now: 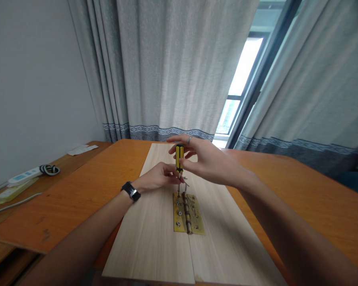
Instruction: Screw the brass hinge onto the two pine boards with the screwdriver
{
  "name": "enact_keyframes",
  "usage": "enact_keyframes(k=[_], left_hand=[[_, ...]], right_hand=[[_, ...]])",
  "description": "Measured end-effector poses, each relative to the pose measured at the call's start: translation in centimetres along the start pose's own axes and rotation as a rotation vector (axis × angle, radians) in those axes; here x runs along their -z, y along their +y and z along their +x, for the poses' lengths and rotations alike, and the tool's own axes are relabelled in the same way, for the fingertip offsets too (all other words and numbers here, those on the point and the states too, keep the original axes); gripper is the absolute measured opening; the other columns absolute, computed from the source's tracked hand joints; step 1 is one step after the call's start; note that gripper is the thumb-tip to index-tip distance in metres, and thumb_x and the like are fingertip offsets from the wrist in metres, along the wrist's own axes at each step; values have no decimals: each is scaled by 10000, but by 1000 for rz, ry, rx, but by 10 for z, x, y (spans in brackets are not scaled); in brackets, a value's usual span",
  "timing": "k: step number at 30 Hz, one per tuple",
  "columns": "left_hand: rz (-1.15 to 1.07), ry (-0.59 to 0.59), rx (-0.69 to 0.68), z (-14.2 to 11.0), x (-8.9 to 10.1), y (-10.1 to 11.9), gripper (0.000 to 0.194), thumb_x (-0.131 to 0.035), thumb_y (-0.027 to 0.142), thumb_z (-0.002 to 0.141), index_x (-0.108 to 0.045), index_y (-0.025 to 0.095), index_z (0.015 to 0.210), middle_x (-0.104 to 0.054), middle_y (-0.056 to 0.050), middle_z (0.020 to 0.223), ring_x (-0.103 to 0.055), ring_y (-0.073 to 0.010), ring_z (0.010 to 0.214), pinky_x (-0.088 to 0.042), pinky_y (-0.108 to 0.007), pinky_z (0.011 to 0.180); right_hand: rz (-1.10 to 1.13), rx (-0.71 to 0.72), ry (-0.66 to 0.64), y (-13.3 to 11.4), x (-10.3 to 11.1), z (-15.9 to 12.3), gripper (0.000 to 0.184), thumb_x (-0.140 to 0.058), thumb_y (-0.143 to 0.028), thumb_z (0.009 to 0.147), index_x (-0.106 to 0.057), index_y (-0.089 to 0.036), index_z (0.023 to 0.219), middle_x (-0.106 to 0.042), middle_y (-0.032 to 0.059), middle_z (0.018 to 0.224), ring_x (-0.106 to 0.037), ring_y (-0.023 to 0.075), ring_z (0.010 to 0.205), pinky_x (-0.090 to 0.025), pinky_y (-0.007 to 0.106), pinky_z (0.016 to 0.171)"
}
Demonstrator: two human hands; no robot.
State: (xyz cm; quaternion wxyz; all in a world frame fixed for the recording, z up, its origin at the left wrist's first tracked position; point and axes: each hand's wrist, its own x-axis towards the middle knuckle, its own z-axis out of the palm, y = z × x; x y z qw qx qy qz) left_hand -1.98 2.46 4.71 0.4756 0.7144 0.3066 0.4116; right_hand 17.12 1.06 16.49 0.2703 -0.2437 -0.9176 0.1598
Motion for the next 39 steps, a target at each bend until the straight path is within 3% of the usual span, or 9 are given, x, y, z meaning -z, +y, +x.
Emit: enact_keyframes(k=[5, 8, 12, 15, 19, 27, 31, 36, 39], left_hand=[[-58, 121, 12, 2, -11, -3, 309, -878, 312, 653, -666, 138, 796, -670, -12, 776, -596, -131, 707, -461, -286, 714], [-92, 142, 43, 1, -14, 0, 341, -886, 312, 625, -632, 138, 771, -645, -3, 758, -575, -127, 701, -447, -282, 699], [-91, 153, 68, 0, -13, 2, 383, -911, 312, 568, -607, 138, 724, -600, 12, 714, -534, -123, 686, -412, -268, 663], [-45, 143, 42, 1, -13, 1, 376, -904, 326, 587, -595, 142, 698, -575, 16, 701, -506, -121, 685, -389, -261, 638], [18, 149, 25, 2, -14, 1, 387, -901, 358, 604, -603, 155, 743, -549, 22, 684, -508, -130, 690, -408, -268, 642], [124, -34, 52, -2, -8, 10, 295, -795, 401, 753, -708, 140, 859, -678, -50, 865, -575, -169, 784, -426, -290, 718], [116, -116, 22, -3, -3, 12, 205, -725, 337, 829, -759, 154, 914, -725, -77, 987, -627, -211, 948, -448, -327, 867], [44, -48, 34, -1, -6, 7, 162, -770, 299, 784, -736, 141, 795, -713, -58, 873, -641, -195, 869, -465, -320, 845], [38, 11, 38, 0, -10, 3, 197, -813, 286, 733, -692, 134, 762, -674, -28, 783, -603, -155, 750, -452, -290, 753]], right_hand=[[-45, -127, 34, 3, -2, 4, 556, -738, -375, 810, -594, -181, 1311, -733, 64, 990, -691, 193, 818, -518, 324, 696], [-1, -153, 42, 8, -5, 7, 370, -760, -343, 787, -683, -160, 1100, -728, 25, 787, -686, 170, 707, -488, 301, 634], [-6, -139, 50, 5, -4, 7, 134, -656, -208, 820, -709, -162, 935, -739, 27, 809, -688, 154, 711, -492, 291, 639], [-27, -155, 16, -1, -2, 5, 189, -648, -203, 812, -694, -158, 990, -743, 49, 930, -692, 163, 776, -508, 289, 648], [30, -168, -6, -3, -5, 5, 503, -763, -347, 771, -617, -158, 1214, -734, 52, 938, -694, 181, 811, -529, 300, 669], [65, -151, -23, 8, -3, 7, 109, -688, -215, 779, -649, -162, 866, -723, 44, 826, -687, 179, 749, -533, 302, 661], [189, -114, -111, 10, 5, 5, 261, -578, -59, 717, -641, -149, 953, -726, 59, 941, -697, 172, 827, -554, 296, 737], [139, -127, -79, 14, 5, 5, 349, -672, -239, 811, -614, -160, 1146, -708, 89, 1074, -684, 191, 907, -538, 305, 742], [42, -142, -111, 12, 2, 6, 284, -705, -370, 832, -641, -162, 1014, -713, 63, 927, -670, 182, 814, -502, 294, 678]])
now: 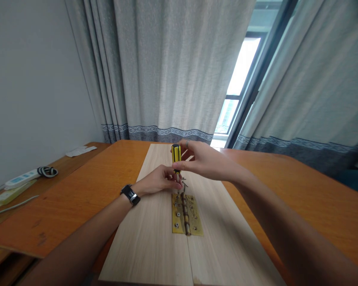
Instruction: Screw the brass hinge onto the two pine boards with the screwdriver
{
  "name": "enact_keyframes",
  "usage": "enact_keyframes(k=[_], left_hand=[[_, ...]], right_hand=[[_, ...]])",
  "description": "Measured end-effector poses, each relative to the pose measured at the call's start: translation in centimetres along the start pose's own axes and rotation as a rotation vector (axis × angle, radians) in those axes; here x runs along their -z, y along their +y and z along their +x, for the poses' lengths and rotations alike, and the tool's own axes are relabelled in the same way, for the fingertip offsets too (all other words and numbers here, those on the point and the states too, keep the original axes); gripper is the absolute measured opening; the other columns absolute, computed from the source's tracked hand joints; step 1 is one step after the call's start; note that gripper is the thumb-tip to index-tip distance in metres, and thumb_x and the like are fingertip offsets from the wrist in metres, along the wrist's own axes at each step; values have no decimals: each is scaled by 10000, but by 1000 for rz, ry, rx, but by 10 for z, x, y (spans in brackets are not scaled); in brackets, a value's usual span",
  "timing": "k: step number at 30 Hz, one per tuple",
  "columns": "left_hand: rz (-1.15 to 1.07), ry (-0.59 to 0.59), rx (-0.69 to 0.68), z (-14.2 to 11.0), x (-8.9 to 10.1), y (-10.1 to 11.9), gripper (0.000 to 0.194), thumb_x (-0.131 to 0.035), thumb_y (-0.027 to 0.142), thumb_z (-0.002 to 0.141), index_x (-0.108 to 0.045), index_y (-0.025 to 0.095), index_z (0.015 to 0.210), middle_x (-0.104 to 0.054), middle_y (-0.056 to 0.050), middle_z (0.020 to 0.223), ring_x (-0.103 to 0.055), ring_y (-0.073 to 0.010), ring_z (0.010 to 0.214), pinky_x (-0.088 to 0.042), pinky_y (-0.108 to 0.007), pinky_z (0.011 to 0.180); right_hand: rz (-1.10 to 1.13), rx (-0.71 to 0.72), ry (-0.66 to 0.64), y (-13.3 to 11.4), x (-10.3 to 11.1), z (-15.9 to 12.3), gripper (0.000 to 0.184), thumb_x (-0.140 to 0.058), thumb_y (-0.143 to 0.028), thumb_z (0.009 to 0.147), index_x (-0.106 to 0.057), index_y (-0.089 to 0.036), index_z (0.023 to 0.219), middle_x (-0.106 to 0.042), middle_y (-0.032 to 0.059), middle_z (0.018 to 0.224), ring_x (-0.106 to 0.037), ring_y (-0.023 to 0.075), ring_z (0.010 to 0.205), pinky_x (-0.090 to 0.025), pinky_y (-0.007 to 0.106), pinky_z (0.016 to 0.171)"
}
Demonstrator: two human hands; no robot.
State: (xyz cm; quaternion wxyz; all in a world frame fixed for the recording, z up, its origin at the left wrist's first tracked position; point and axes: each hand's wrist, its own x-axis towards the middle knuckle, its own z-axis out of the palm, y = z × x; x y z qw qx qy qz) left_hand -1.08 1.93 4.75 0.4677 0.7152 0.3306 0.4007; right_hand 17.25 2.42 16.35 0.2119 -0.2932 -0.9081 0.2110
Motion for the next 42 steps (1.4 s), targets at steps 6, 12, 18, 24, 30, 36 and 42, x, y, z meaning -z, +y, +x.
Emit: enact_keyframes(k=[6, 12, 18, 24, 30, 36, 42], left_hand=[[0, 102, 10, 1, -4, 0, 328, -864, 360, 664, -637, 137, 746, -621, -8, 718, -537, -140, 685, -410, -280, 682], [-2, 131, -76, 1, -3, 8, 396, -751, 520, 779, -648, 138, 764, -633, -34, 801, -584, -172, 802, -435, -292, 775], [123, 163, -89, 1, 0, 5, 371, -597, 476, 921, -691, 127, 839, -713, -93, 958, -631, -206, 917, -443, -309, 855], [251, 175, 23, 4, 2, -6, 294, -615, 353, 918, -713, 139, 1095, -716, -100, 1131, -630, -215, 990, -442, -313, 879], [381, 212, 64, 2, 4, -8, 289, -590, 317, 925, -723, 146, 1116, -711, -92, 1127, -607, -202, 929, -436, -309, 856], [448, 186, 14, 2, 4, -10, 230, -576, 291, 912, -759, 167, 975, -703, -67, 1027, -593, -202, 918, -431, -298, 846], [474, 177, 0, 2, 3, -10, 201, -585, 266, 907, -758, 176, 955, -694, -62, 997, -595, -203, 920, -430, -291, 841]], right_hand=[[-6, 9, -29, -6, 1, 0, 142, -624, -296, 864, -672, -166, 833, -712, 31, 774, -648, 155, 689, -456, 277, 615], [-1, -24, 152, -1, 9, -1, 164, -612, -312, 829, -664, -164, 781, -715, 41, 761, -674, 178, 712, -475, 296, 606], [-51, -89, 372, 5, 16, 1, 211, -601, -332, 833, -698, -145, 837, -732, 72, 816, -681, 198, 751, -469, 338, 676], [-101, -162, 447, 15, 21, 3, 206, -602, -329, 815, -698, -147, 826, -732, 70, 788, -682, 200, 736, -453, 333, 670], [-232, -238, 338, 30, 20, 7, 219, -588, -347, 809, -685, -157, 759, -726, 82, 749, -662, 218, 703, -431, 348, 647], [-295, -282, 302, 43, 15, 10, 199, -592, -332, 810, -668, -162, 742, -723, 84, 726, -654, 216, 674, -417, 331, 613], [-351, -292, 298, 48, 14, 11, 184, -578, -313, 819, -662, -166, 749, -720, 91, 747, -653, 220, 677, -420, 325, 607]])
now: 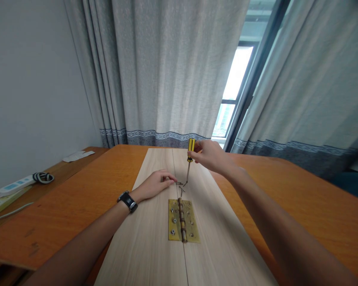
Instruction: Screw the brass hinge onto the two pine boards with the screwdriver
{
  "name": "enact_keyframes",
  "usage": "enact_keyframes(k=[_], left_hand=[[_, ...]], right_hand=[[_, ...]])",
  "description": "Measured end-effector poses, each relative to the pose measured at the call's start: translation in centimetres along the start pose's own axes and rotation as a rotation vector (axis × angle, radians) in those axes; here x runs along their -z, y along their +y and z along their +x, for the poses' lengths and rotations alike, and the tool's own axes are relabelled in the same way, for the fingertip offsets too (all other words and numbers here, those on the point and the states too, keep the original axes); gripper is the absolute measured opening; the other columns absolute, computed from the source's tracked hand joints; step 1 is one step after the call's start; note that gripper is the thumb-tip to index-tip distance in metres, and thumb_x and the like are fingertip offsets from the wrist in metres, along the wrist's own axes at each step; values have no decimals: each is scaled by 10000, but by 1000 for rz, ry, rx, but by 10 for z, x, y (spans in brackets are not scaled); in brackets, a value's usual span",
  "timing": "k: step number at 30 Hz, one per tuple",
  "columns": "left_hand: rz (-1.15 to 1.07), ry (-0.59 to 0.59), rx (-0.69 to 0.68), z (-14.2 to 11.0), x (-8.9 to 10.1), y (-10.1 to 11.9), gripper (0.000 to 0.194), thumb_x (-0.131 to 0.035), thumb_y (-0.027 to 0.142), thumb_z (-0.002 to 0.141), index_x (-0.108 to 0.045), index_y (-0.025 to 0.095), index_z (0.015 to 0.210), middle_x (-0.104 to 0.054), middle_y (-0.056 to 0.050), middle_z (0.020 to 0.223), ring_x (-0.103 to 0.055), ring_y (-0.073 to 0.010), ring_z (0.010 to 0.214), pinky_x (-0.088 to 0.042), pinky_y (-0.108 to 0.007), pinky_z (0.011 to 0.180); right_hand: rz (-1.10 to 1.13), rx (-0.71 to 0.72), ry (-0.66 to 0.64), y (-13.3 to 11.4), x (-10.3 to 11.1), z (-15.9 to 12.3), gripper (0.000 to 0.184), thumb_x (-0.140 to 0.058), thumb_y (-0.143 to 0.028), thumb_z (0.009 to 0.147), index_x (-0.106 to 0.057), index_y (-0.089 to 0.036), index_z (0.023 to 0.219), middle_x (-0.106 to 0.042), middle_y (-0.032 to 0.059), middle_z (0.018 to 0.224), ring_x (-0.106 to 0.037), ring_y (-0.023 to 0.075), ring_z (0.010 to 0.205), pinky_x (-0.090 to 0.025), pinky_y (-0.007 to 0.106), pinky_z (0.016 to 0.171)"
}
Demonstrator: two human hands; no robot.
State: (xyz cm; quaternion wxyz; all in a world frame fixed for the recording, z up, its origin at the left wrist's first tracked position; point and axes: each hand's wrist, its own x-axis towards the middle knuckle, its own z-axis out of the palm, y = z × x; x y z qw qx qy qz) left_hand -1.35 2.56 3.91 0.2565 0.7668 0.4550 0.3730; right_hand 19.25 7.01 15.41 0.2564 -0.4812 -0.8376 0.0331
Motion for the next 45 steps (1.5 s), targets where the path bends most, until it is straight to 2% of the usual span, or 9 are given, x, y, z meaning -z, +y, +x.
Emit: enact_keyframes(k=[4, 11, 17, 20, 25, 27, 33, 38, 45], left_hand=[[10, 4, -12, 0, -1, 1, 202, -585, 265, 911, -756, 176, 970, -685, -64, 1003, -592, -201, 920, -433, -294, 839], [12, 46, -33, 0, -5, 5, 192, -615, 260, 905, -748, 158, 999, -686, -72, 1016, -585, -190, 885, -431, -291, 814], [32, 87, -29, 1, -5, -3, 212, -582, 270, 925, -746, 156, 997, -711, -75, 1024, -610, -190, 881, -446, -295, 809], [60, 125, -15, 2, -4, -7, 226, -542, 225, 929, -744, 153, 1001, -720, -78, 1032, -622, -191, 886, -451, -296, 811], [40, 151, -46, 4, -5, -15, 236, -528, 189, 912, -740, 147, 1007, -731, -76, 1006, -627, -196, 885, -460, -287, 789], [19, 147, -88, 5, -6, -18, 229, -525, 192, 907, -741, 148, 970, -731, -63, 954, -620, -199, 879, -464, -283, 782], [-38, 201, -156, 8, -7, -20, 211, -512, 156, 871, -718, 118, 898, -700, -63, 877, -582, -188, 805, -466, -279, 760], [-39, 189, -153, 8, -6, -21, 202, -537, 209, 891, -711, 122, 839, -696, -55, 835, -576, -189, 795, -467, -267, 744], [-16, 140, -178, 7, -6, -25, 253, -502, 252, 935, -723, 131, 912, -684, -35, 846, -554, -165, 766, -441, -238, 674]], right_hand=[[31, 4, 17, -4, 3, -1, 203, -584, -330, 814, -680, -156, 768, -729, 98, 767, -662, 225, 683, -423, 336, 615], [334, 23, 73, -19, 14, -10, 219, -602, -333, 819, -700, -137, 840, -753, 76, 817, -694, 180, 632, -488, 334, 668], [292, 3, 105, -23, 16, -11, 174, -608, -302, 821, -681, -146, 801, -737, 54, 725, -702, 185, 654, -464, 318, 647], [284, 57, 34, -25, 19, -13, 160, -602, -287, 822, -677, -148, 799, -733, 46, 713, -698, 178, 661, -456, 307, 638], [314, 201, -274, -39, 19, -24, 122, -601, -259, 795, -669, -159, 777, -726, 33, 699, -679, 165, 659, -434, 275, 573], [292, 246, -336, -46, 16, -29, 95, -606, -243, 777, -655, -164, 760, -725, 31, 720, -664, 156, 661, -418, 264, 561], [184, 332, -286, -56, 4, -35, 102, -613, -246, 765, -616, -164, 705, -686, 23, 706, -608, 135, 631, -375, 255, 547], [192, 314, -312, -53, 3, -33, 132, -600, -279, 798, -634, -159, 752, -690, 30, 731, -614, 139, 651, -393, 257, 566], [180, 325, -322, -52, 4, -32, 148, -594, -291, 806, -651, -160, 768, -687, 36, 733, -607, 147, 649, -376, 264, 546]])
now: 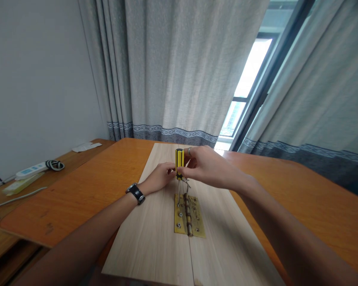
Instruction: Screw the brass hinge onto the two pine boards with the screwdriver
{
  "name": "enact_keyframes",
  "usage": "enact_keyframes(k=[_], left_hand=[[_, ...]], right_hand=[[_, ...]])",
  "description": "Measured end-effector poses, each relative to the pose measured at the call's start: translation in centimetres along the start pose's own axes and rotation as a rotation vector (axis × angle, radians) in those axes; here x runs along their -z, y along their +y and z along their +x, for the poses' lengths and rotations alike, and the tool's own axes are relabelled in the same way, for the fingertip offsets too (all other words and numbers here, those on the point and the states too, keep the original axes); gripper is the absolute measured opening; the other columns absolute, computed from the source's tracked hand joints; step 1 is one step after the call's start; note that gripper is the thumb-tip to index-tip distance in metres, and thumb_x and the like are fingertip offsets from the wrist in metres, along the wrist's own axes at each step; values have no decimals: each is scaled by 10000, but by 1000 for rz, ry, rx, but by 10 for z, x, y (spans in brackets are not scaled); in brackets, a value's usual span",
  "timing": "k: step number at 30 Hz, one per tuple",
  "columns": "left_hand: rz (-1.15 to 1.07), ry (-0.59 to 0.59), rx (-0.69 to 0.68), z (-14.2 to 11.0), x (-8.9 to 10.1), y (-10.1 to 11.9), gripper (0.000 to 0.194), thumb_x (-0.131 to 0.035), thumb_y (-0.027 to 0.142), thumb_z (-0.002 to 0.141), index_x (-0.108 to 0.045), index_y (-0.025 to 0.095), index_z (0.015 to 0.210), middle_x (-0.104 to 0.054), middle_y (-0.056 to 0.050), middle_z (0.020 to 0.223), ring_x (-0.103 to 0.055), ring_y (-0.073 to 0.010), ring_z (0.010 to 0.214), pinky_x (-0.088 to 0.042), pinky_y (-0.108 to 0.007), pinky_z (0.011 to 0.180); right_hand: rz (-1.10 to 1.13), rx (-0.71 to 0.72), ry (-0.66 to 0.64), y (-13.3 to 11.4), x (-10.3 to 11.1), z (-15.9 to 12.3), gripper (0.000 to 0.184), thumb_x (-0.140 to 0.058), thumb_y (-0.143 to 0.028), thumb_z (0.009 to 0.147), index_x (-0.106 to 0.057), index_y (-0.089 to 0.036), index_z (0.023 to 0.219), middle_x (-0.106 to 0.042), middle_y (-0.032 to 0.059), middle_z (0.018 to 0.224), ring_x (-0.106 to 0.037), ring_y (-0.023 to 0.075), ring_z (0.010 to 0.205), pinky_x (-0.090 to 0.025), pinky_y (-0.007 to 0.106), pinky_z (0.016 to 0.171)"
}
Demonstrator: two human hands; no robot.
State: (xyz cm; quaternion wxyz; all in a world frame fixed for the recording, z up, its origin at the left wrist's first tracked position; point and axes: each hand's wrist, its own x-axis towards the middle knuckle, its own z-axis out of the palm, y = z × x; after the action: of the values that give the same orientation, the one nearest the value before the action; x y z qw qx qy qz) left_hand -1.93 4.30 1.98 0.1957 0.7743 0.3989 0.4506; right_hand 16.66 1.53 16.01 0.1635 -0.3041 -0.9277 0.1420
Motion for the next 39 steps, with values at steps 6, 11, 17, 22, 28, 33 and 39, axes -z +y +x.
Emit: enact_keyframes(k=[6, 11, 17, 22, 28, 33, 39], left_hand=[[-9, -11, -11, 0, 0, 2, 267, -483, 204, 933, -740, 134, 932, -706, -42, 869, -579, -168, 774, -445, -241, 689], [-28, -4, -1, 0, 0, 5, 271, -485, 106, 878, -748, 127, 941, -727, -48, 893, -613, -180, 812, -464, -245, 711], [-61, 6, -5, -1, 1, 13, 281, -479, 63, 861, -750, 123, 909, -741, -48, 926, -624, -169, 820, -464, -231, 700], [-119, 36, 35, -2, -1, 21, 222, -519, 104, 847, -736, 118, 893, -726, -55, 897, -617, -183, 826, -472, -251, 707], [-456, -151, 195, -3, 10, 32, 211, -677, 310, 806, -728, 108, 836, -726, -76, 846, -623, -185, 800, -474, -279, 751], [-723, -482, 261, -7, 20, 40, 384, -811, 442, 732, -760, 104, 907, -750, -125, 931, -667, -200, 830, -499, -293, 767], [-656, -456, 260, -6, 17, 37, 359, -842, 456, 721, -765, 119, 817, -751, -71, 823, -676, -163, 779, -510, -293, 821]], right_hand=[[16, -17, -11, -1, 1, -1, 133, -596, -281, 795, -641, -167, 744, -690, 23, 720, -620, 142, 644, -394, 259, 546], [25, -47, -1, -4, 1, -1, 110, -613, -269, 784, -630, -167, 746, -711, 21, 751, -642, 148, 669, -417, 264, 564], [34, -104, 24, -7, -4, 0, 162, -643, -317, 795, -619, -162, 754, -738, 42, 817, -660, 158, 703, -435, 275, 580], [42, -89, 7, -6, -6, 0, 147, -628, -312, 784, -602, -172, 745, -707, 38, 786, -628, 156, 694, -410, 276, 562], [-32, -82, -31, 2, 4, -2, 169, -672, -303, 759, -566, -182, 706, -665, 22, 697, -562, 139, 607, -353, 270, 518], [42, 24, -120, 0, 14, -7, 217, -701, -294, 776, -519, -192, 716, -652, -13, 668, -555, 121, 595, -349, 255, 518], [29, 46, -214, -3, 20, -13, 114, -676, -290, 823, -635, -187, 852, -700, 6, 768, -614, 144, 682, -389, 253, 558]])
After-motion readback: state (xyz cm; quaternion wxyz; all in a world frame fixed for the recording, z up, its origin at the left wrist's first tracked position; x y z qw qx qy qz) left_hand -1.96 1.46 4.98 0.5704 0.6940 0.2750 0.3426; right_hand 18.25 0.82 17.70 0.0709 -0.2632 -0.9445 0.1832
